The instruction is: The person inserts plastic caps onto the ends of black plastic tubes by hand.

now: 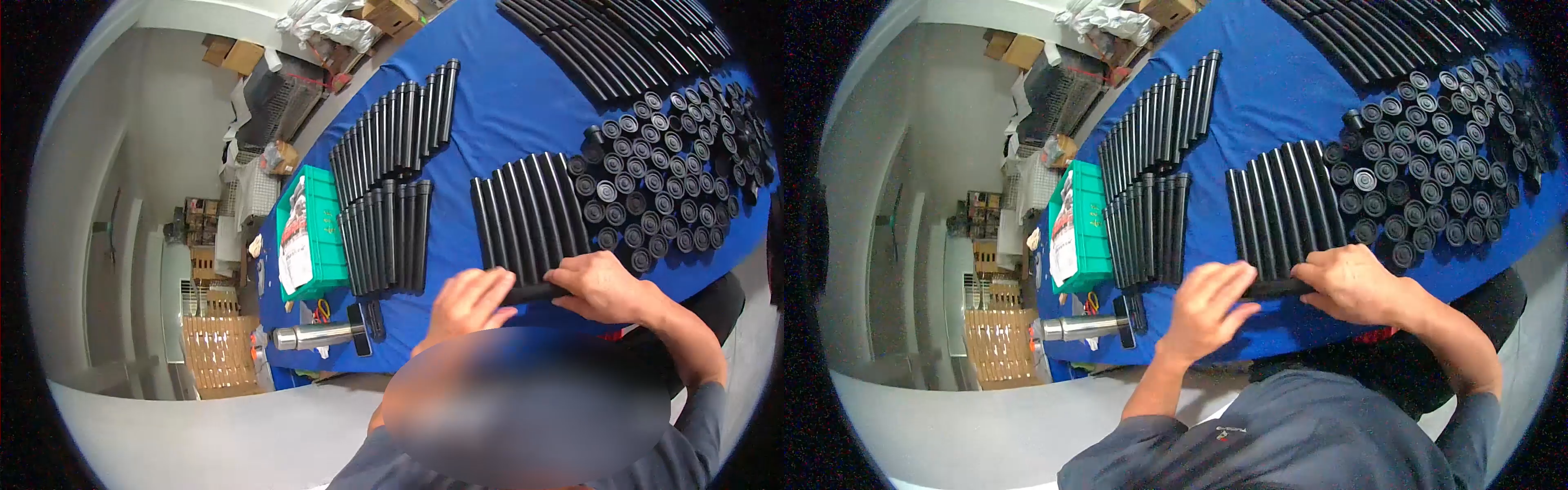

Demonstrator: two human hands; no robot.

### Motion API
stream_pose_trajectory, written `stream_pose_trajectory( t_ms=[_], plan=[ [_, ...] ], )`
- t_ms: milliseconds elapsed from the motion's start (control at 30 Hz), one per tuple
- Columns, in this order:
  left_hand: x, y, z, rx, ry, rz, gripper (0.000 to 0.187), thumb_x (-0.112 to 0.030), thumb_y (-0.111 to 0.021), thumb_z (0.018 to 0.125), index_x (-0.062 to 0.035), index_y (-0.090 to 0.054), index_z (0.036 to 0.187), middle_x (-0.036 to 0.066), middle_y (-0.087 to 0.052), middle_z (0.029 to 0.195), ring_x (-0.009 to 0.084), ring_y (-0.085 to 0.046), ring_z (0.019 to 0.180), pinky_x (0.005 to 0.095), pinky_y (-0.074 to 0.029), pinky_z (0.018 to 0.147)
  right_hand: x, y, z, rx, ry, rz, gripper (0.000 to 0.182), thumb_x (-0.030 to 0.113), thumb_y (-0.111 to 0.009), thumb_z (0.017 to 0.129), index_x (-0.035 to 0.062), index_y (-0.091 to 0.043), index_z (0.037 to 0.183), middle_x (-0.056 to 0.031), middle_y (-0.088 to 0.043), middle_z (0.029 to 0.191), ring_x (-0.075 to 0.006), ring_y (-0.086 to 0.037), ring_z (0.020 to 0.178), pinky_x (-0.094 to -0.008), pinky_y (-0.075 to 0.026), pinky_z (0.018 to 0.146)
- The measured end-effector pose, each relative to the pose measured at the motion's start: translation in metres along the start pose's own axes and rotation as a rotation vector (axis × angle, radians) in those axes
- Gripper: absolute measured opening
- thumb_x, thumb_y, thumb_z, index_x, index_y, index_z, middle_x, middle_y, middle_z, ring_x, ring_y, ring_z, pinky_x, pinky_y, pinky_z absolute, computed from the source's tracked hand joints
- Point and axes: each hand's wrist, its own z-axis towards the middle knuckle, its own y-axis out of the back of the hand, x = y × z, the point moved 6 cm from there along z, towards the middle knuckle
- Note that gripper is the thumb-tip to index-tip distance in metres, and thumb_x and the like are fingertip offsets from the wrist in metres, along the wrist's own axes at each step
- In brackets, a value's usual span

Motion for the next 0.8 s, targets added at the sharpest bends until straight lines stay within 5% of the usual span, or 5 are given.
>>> stream_pose_trajectory(
  t_ms=[333,500,567,700,800],
  plan=[
    [-0.004,-0.023,-0.017,0.06,0.027,-0.14,0.04,-0.012,-0.085,0.075,-0.0001,-0.07,0.11,0.013,-0.069,0.103,0.0291,-0.066,0.09,0.0383,-0.056,0.077,0.017,-0.005,-0.001,-0.098,0.199,-0.219,0.036,0.019,-0.078,0.077,0.0052,-0.067,0.108,-0.0069,-0.061,0.08,-0.0273,-0.067,0.077,-0.0415,-0.055,0.067],
    [0.004,-0.018,-0.02,0.032,0.051,-0.106,0.041,-0.011,-0.084,0.075,0.0012,-0.069,0.11,0.014,-0.069,0.102,0.0308,-0.067,0.09,0.039,-0.056,0.078,0.026,0.015,0.0,-0.201,0.193,-0.239,0.062,0.02,-0.084,0.07,0.0062,-0.061,0.127,-0.014,-0.062,0.111,-0.0315,-0.065,0.101,-0.0441,-0.054,0.085],
    [0.025,-0.008,-0.023,-0.068,0.094,-0.057,0.039,-0.009,-0.083,0.075,0.001,-0.069,0.11,0.015,-0.069,0.101,0.0315,-0.067,0.091,0.0395,-0.056,0.079,0.024,0.03,-0.001,-0.271,0.12,-0.199,0.082,0.023,-0.087,0.067,0.0077,-0.052,0.14,-0.0202,-0.053,0.135,-0.0371,-0.057,0.12,-0.0477,-0.049,0.098],
    [0.127,0.019,-0.032,-0.272,0.493,0.18,0.032,-0.015,-0.078,0.084,0.0021,-0.07,0.109,0.015,-0.069,0.099,0.0274,-0.069,0.084,0.037,-0.056,0.076,0.008,0.033,-0.002,-0.38,0.043,-0.043,0.075,0.016,-0.082,0.076,0.0016,-0.048,0.141,-0.02,-0.059,0.124,-0.0375,-0.063,0.107,-0.0464,-0.055,0.089],
    [0.204,0.017,-0.042,-0.226,0.641,0.329,0.035,-0.024,-0.073,0.088,0.001,-0.068,0.112,0.019,-0.067,0.104,0.0383,-0.068,0.094,0.0468,-0.054,0.082,0.006,0.023,-0.002,-0.295,0.008,0.002,0.072,0.015,-0.079,0.08,-0.0005,-0.046,0.142,-0.0187,-0.061,0.114,-0.0359,-0.066,0.097,-0.0448,-0.058,0.077]
  ],
)
